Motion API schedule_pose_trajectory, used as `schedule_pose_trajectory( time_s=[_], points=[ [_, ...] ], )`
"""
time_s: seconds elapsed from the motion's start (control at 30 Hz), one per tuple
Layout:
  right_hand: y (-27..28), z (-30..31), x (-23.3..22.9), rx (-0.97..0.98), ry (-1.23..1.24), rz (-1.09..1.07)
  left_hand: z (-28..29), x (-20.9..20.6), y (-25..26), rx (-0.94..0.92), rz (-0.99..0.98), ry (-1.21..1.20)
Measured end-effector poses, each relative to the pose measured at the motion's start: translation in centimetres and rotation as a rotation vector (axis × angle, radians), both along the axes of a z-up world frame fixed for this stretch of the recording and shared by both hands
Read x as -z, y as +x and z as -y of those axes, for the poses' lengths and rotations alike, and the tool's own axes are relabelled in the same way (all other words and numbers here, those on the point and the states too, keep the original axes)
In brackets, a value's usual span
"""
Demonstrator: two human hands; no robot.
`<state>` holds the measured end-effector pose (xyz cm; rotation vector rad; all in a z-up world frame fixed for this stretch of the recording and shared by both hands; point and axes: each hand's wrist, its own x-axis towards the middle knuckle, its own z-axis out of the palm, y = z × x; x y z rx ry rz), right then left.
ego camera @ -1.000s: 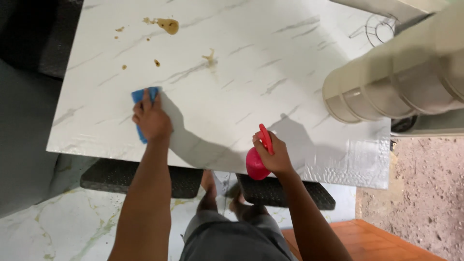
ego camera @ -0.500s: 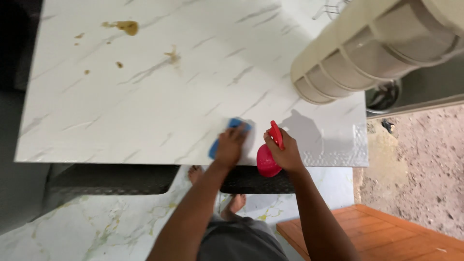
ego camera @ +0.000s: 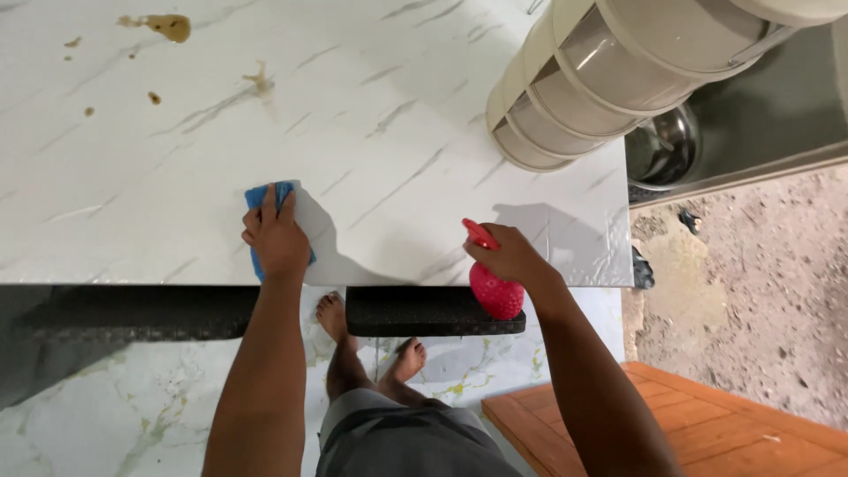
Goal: The recorder sprays a table surface with a cleaning solution and wipes away liquid stains with a blue cloth.
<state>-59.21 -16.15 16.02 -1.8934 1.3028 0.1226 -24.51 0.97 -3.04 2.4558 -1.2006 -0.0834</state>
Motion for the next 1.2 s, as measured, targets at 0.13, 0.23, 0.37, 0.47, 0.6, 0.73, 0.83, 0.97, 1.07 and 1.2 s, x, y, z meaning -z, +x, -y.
schedule_pose_trajectory(
  time_s=[0.13, 0.23, 0.37, 0.47, 0.6, 0.73, 0.83, 0.97, 1.07, 1.2],
  points=[
    [1.2, -0.2, 2.7, -0.216, -0.036, -0.017, -1.9, 0.0, -1.4, -0.031, -0.015, -0.130],
    [3.3, -0.8, 2.2, -0.222, -0.036, 0.015, -2.9, -1.9, -3.1, -0.046, -0.060, -0.164],
    [4.8, -0.8, 1.9, -0.279, 0.020, -0.092, -3.2, -5.0, -5.3, -0.031, -0.127, -0.161],
    [4.5, -0.7, 2.1, -0.283, 0.000, -0.116, -2.4, -5.3, -7.0, 0.005, -0.164, -0.153],
    [3.4, -0.5, 0.3, -0.235, 0.016, -0.136, -0.1, -6.0, -10.4, 0.130, -0.188, -0.171],
    [-0.8, 0.4, 0.6, -0.181, -0.063, -0.138, 3.9, -5.0, -16.0, 0.301, -0.195, -0.202],
    [-3.8, 0.4, 0.0, -0.036, -0.141, -0.120, 7.1, -5.3, -21.2, 0.531, -0.263, -0.128],
    [-7.5, 0.3, 0.5, 0.072, -0.259, -0.120, 11.3, -4.1, -27.6, 0.791, -0.257, -0.137],
    [-8.8, -0.1, 0.1, 0.099, -0.306, -0.150, 14.7, -4.4, -29.4, 0.858, -0.173, -0.122],
    [-8.6, 0.0, -0.7, 0.125, -0.282, -0.137, 19.2, -3.4, -28.3, 0.658, -0.084, 0.041]
  ],
)
